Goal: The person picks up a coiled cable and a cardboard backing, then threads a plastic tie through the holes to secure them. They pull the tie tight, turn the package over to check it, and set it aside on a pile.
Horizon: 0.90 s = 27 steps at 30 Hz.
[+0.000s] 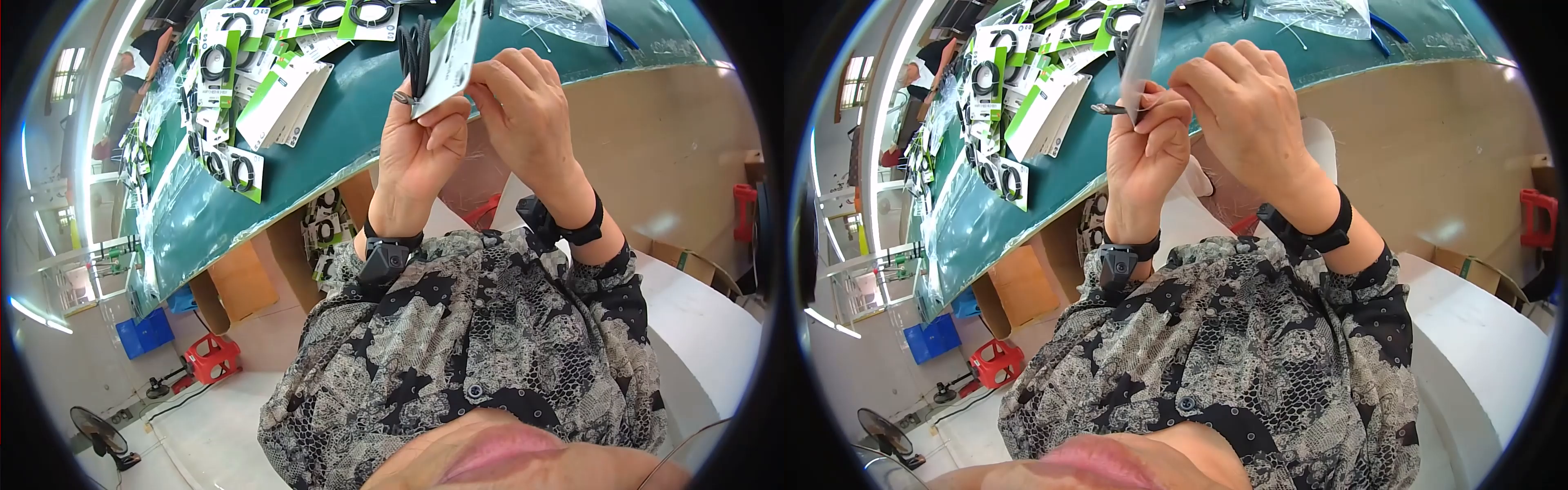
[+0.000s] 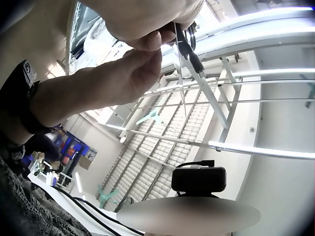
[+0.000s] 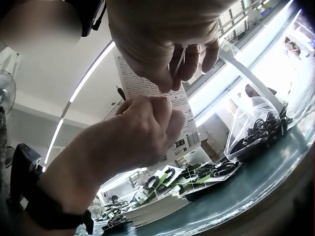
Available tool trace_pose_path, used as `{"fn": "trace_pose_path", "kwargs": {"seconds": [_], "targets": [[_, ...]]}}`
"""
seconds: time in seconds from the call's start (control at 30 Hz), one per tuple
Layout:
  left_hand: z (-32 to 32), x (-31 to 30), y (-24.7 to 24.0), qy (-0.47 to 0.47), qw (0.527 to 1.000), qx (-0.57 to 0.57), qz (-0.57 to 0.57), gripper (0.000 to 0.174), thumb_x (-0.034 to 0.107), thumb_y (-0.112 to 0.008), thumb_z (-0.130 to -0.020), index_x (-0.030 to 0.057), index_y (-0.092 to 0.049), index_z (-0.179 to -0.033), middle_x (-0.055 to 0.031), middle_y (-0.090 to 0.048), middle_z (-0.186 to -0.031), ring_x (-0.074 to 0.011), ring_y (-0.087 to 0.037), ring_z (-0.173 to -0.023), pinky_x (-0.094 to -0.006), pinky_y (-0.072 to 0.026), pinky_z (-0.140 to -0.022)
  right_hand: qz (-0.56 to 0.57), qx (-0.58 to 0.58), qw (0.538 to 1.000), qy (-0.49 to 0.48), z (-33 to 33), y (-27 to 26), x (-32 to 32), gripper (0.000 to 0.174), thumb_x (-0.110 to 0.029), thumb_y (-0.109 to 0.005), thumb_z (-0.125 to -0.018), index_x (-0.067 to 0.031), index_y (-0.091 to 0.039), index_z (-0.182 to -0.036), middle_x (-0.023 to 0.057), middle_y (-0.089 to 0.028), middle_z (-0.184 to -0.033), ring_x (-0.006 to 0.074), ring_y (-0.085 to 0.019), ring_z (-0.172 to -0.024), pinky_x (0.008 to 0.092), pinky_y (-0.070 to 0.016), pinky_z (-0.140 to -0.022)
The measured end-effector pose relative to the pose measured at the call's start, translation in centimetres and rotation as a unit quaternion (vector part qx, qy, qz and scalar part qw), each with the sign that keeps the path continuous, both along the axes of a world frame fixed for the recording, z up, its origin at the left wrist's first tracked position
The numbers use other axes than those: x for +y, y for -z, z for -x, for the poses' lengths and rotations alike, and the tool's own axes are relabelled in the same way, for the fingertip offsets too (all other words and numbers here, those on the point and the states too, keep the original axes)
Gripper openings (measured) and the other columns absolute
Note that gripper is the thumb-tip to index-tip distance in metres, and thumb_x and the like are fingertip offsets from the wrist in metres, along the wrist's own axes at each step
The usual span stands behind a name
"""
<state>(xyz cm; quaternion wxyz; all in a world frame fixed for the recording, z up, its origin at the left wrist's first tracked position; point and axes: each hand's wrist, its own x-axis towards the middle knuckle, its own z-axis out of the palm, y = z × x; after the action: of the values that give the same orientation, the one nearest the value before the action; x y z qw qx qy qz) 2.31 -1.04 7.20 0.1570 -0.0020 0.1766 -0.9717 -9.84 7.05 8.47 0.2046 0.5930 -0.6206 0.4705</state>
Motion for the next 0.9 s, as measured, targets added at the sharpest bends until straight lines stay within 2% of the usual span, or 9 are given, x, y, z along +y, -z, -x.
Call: {"fn": "trace_pose_path", "kwargs": {"seconds": [0.2,0.47,0.63,0.77,0.87,0.9], "targets": [[0.0,0.2,-0.3,-0.009,1.0,-0.019,0.008,0.02,0.018,-0.054,-0.091,-0.0003,-0.054,-0.098,-0.0091,-0.059,-0.093,-0.0095,-0.039,-0.061,-0.0195,-0.0293,-0.041,-0.005,-0.024,1.0,0.005,0.2,0.3,0.1,0.004,-0.012,-0.064,-0.076,-0.0129,-0.061,-0.079,-0.0011,-0.053,-0.071,0.0196,-0.053,-0.071,0.0317,-0.0389,-0.067],[-0.1,0.1,0.3,-0.027,0.997,-0.064,0.028,0.019,0.018,-0.055,-0.091,0.0004,-0.055,-0.098,-0.0077,-0.059,-0.087,-0.0102,-0.04,-0.061,-0.0194,-0.03,-0.041,-0.015,-0.021,1.0,0.018,0.1,0.3,0.1,0.005,-0.011,-0.064,-0.075,-0.0121,-0.061,-0.079,-0.0008,-0.054,-0.071,0.0201,-0.053,-0.071,0.0327,-0.039,-0.067],[0.0,0.4,0.4,-0.004,0.998,-0.049,0.029,0.018,0.018,-0.055,-0.091,0.0008,-0.055,-0.096,-0.0067,-0.059,-0.084,-0.0106,-0.042,-0.06,-0.0198,-0.0303,-0.041,0.004,-0.032,0.999,-0.002,-0.1,0.9,0.0,0.006,-0.009,-0.064,-0.074,-0.0106,-0.06,-0.079,-0.0002,-0.055,-0.073,0.0208,-0.053,-0.073,0.033,-0.0392,-0.068],[0.0,0.1,0.7,0.026,0.996,-0.072,0.041,0.017,0.019,-0.055,-0.091,0.0025,-0.055,-0.095,-0.0068,-0.059,-0.083,-0.0113,-0.043,-0.059,-0.021,-0.031,-0.041,0.0,-0.026,1.0,0.002,0.7,1.5,0.2,0.009,-0.008,-0.064,-0.074,-0.0086,-0.06,-0.081,0.0022,-0.056,-0.079,0.0222,-0.054,-0.076,0.0332,-0.0396,-0.068],[0.0,0.6,0.6,-0.003,0.982,-0.145,0.124,0.016,0.02,-0.054,-0.092,0.0046,-0.055,-0.095,-0.0071,-0.061,-0.083,-0.0119,-0.047,-0.059,-0.0222,-0.032,-0.04,-0.006,-0.056,0.998,-0.001,0.4,1.9,0.5,0.013,-0.004,-0.063,-0.072,-0.0063,-0.06,-0.085,0.0065,-0.058,-0.088,0.0244,-0.055,-0.082,0.0327,-0.0405,-0.072],[0.1,0.6,0.6,-0.005,0.982,-0.143,0.121,0.016,0.02,-0.054,-0.092,0.0046,-0.055,-0.095,-0.0071,-0.061,-0.083,-0.0119,-0.047,-0.059,-0.0222,-0.032,-0.04,-0.009,-0.054,0.999,-0.003,0.4,2.2,0.5,0.013,-0.004,-0.063,-0.072,-0.0063,-0.06,-0.085,0.0065,-0.058,-0.088,0.0244,-0.055,-0.082,0.0327,-0.0405,-0.072]]}}
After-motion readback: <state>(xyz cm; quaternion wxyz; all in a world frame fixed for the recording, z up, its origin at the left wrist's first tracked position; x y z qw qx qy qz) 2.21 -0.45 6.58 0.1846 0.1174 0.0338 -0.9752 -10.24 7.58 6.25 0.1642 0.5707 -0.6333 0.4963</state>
